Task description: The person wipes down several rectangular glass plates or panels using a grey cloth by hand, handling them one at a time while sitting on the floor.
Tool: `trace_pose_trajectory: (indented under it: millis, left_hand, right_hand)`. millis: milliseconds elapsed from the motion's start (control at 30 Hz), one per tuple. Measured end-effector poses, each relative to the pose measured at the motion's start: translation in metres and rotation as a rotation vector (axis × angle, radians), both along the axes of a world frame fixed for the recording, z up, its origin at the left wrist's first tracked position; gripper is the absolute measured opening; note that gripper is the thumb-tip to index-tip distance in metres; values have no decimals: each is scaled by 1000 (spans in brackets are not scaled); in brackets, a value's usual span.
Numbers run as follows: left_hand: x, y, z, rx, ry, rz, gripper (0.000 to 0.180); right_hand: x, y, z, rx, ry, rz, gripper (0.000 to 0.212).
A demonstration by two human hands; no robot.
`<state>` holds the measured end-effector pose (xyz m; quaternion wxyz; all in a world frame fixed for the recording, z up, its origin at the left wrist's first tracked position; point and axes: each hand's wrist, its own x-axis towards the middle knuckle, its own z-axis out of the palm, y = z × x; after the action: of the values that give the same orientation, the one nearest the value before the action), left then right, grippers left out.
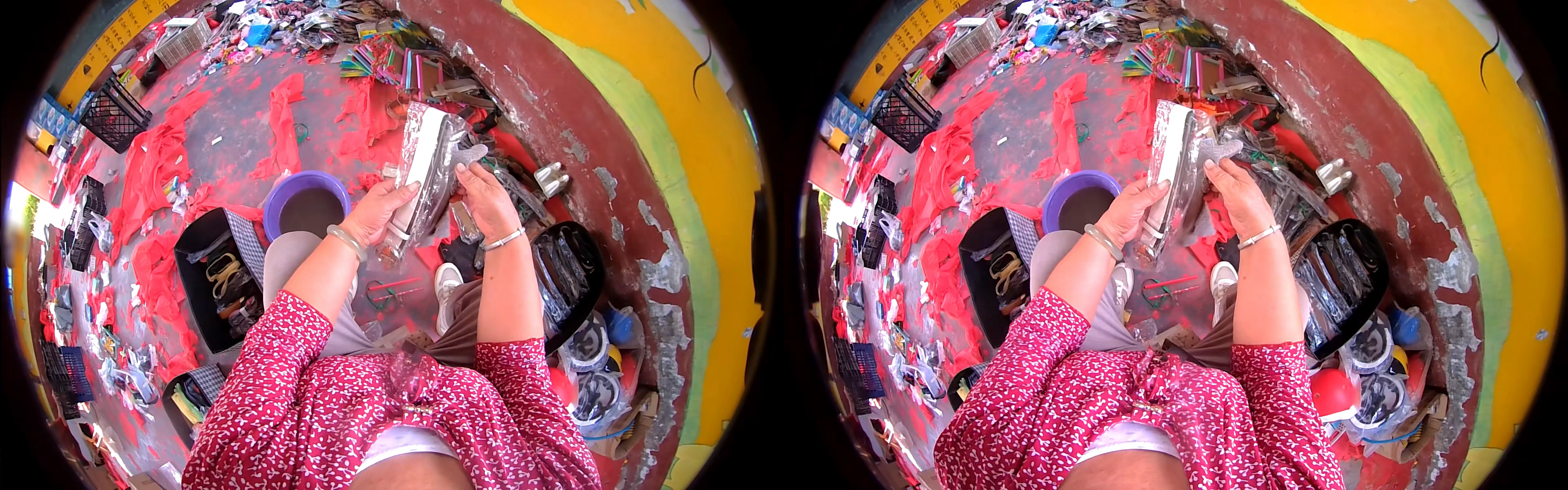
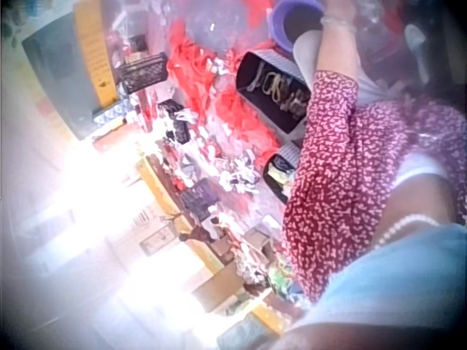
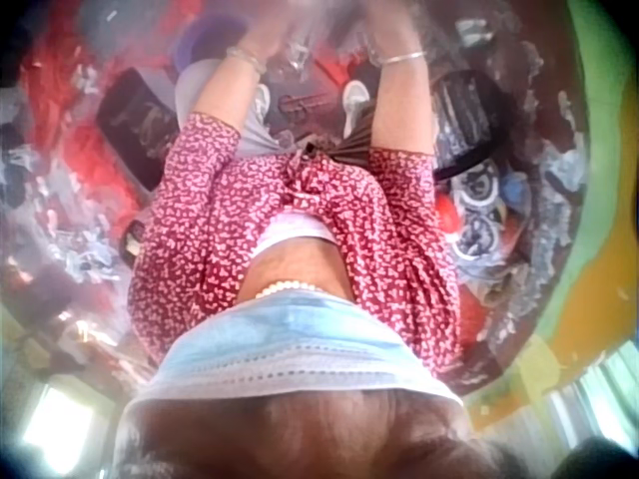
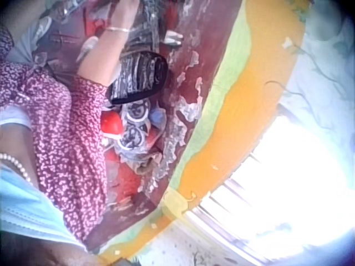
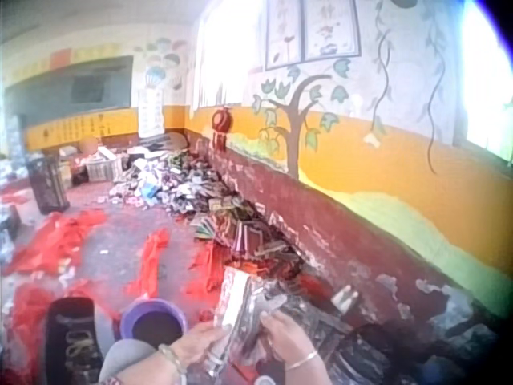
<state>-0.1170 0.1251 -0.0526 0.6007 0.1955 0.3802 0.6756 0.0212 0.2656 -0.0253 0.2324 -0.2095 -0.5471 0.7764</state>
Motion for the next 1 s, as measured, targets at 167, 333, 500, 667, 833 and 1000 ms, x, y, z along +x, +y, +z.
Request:
trace_pose_trajectory:
  millis: [167,333,500,667,833,1000]
  left_hand:
    - [0,-1,3,8,30,-27,29]
    - [-7,-7,4,75,-18,8,29]
    - [-22,-14,14,217,-109,135,28]
    - [-19,-14,21,260,-152,97,27]
    - [-20,-6,12,150,-201,145,22]
    - [-25,-3,15,86,-153,376,18]
  right_hand:
    - [0,5,-14,28,-94,-73,32]
    - [-2,3,-11,-108,-20,-187,32]
    - [7,-3,12,-227,106,-43,31]
    - [-4,-29,-2,-459,373,247,40]
    - [-37,-41,-11,439,112,348,57]
    - [-44,-19,15,1557,-156,191,24]
